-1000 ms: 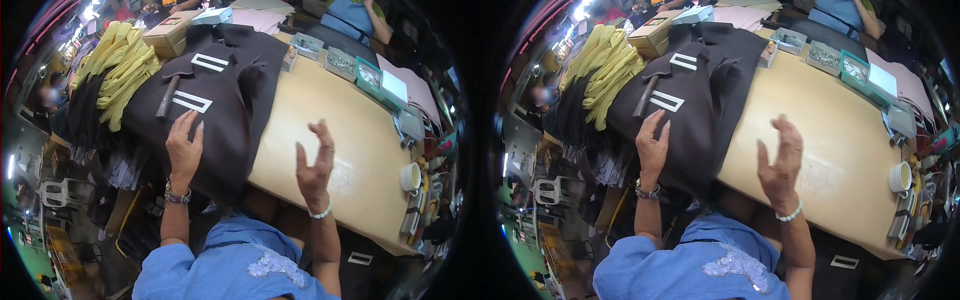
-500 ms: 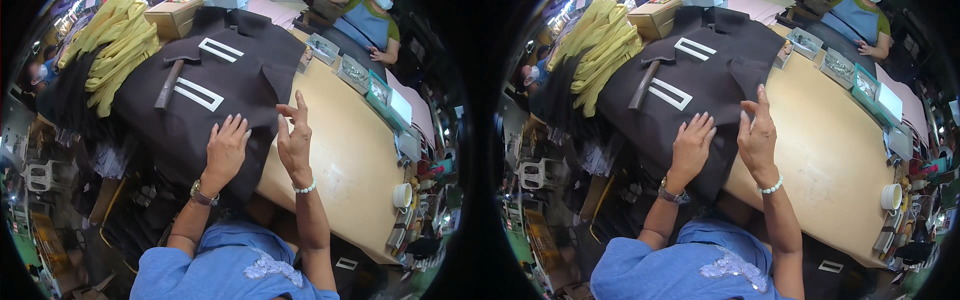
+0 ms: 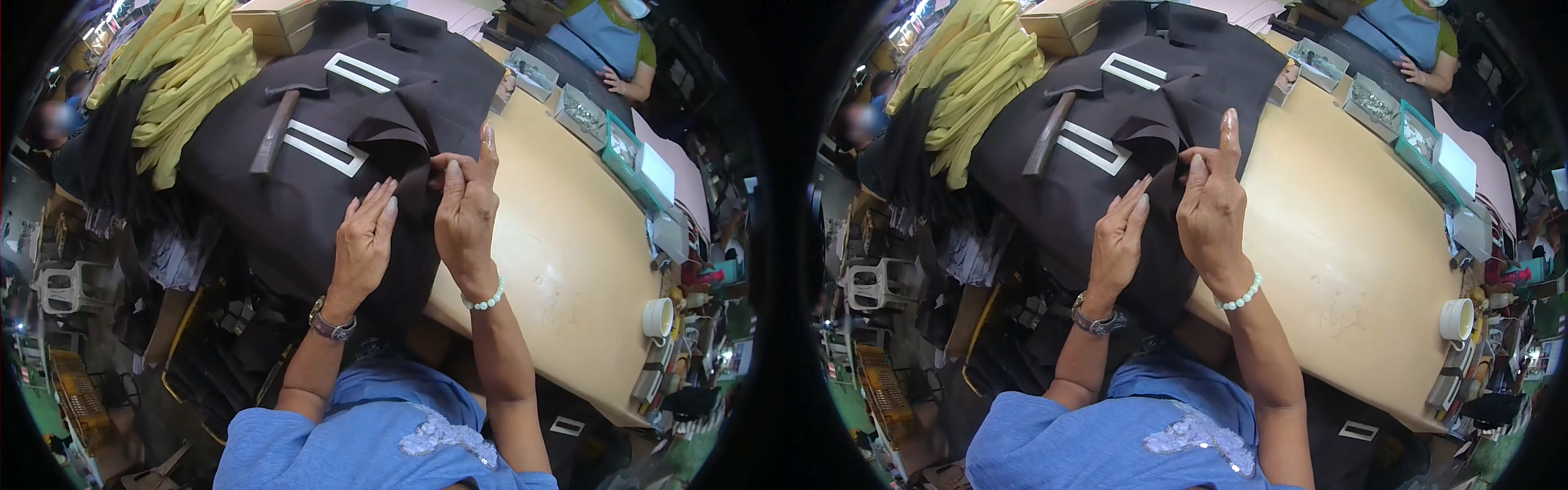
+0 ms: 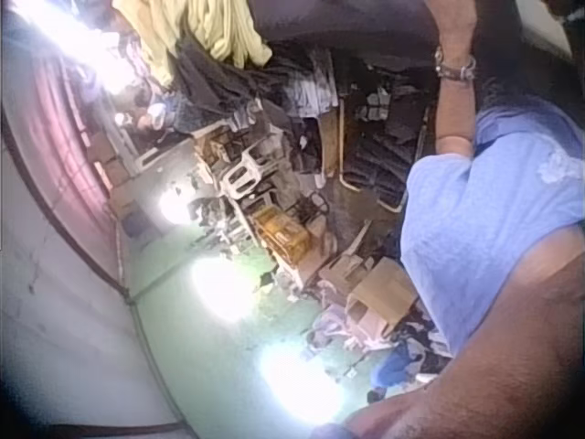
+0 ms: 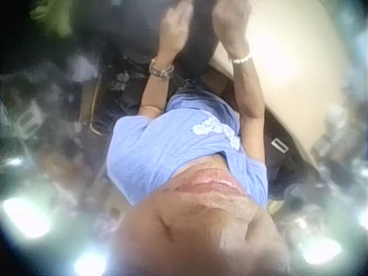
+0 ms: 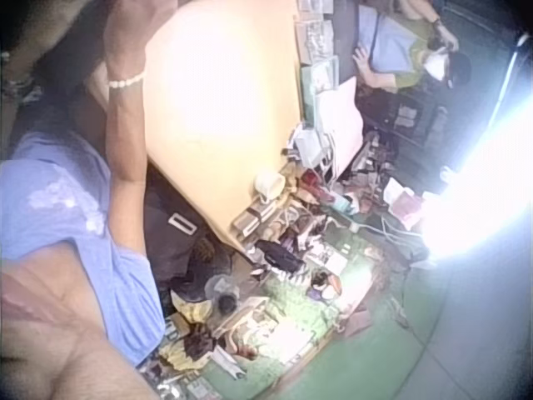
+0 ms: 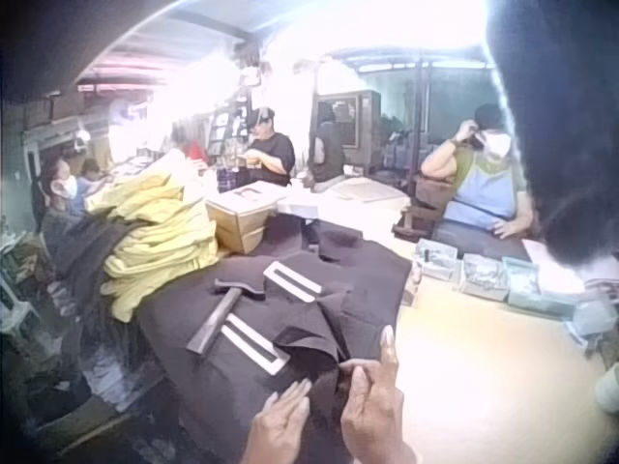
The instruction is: The person handles several dark leather pieces on a workbench, smoothing them by hand and using a hammer to flatten seams or sections.
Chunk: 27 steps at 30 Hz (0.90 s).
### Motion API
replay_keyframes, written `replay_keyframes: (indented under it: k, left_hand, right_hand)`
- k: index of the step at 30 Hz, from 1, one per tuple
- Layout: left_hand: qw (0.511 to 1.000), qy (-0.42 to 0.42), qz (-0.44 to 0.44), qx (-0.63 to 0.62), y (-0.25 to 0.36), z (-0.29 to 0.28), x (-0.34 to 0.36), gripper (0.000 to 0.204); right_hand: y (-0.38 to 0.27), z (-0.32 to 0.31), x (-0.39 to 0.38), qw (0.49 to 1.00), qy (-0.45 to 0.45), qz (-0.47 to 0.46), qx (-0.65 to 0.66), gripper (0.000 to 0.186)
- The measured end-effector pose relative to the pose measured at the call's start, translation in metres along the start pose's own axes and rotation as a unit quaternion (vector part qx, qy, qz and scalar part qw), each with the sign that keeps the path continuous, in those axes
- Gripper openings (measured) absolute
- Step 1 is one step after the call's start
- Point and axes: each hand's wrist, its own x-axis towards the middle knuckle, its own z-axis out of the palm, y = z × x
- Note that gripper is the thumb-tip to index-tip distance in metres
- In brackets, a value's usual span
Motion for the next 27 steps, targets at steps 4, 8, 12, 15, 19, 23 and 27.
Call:
replay_keyframes:
  k: [4, 8, 12, 15, 19, 23, 27]
  left_hand:
    - [1.000, 0.001, 0.008, -0.005, -0.005, -0.001, -0.002, 0.035]
    - [0.998, 0.015, 0.044, 0.041, -0.003, -0.008, 0.001, 0.035]
    - [0.960, 0.100, 0.126, 0.229, -0.003, -0.045, 0.036, 0.037]
    - [0.894, 0.136, 0.084, 0.418, -0.037, -0.089, 0.075, 0.046]
    - [0.894, 0.037, -0.088, 0.437, -0.062, -0.116, 0.110, 0.047]
    - [0.931, 0.073, -0.047, 0.355, -0.066, -0.116, 0.117, 0.041]
    - [0.952, 0.133, -0.037, 0.274, -0.056, -0.107, 0.109, 0.036]
  right_hand:
    - [-0.008, 0.002, -0.009, 0.992, -0.041, 0.106, 0.056, 0.067]
    - [0.008, 0.013, -0.014, 0.998, -0.014, 0.042, -0.053, 0.075]
    - [0.027, 0.009, -0.010, 0.998, 0.017, 0.030, -0.055, 0.074]
    - [0.028, 0.014, -0.010, 0.996, 0.027, 0.052, -0.065, 0.073]
    - [0.011, 0.013, -0.002, 0.988, -0.008, 0.156, 0.015, 0.072]
    - [0.029, 0.011, -0.010, 0.988, 0.061, 0.127, 0.068, 0.068]
    - [0.032, 0.000, -0.020, 0.945, 0.150, 0.175, 0.231, 0.063]
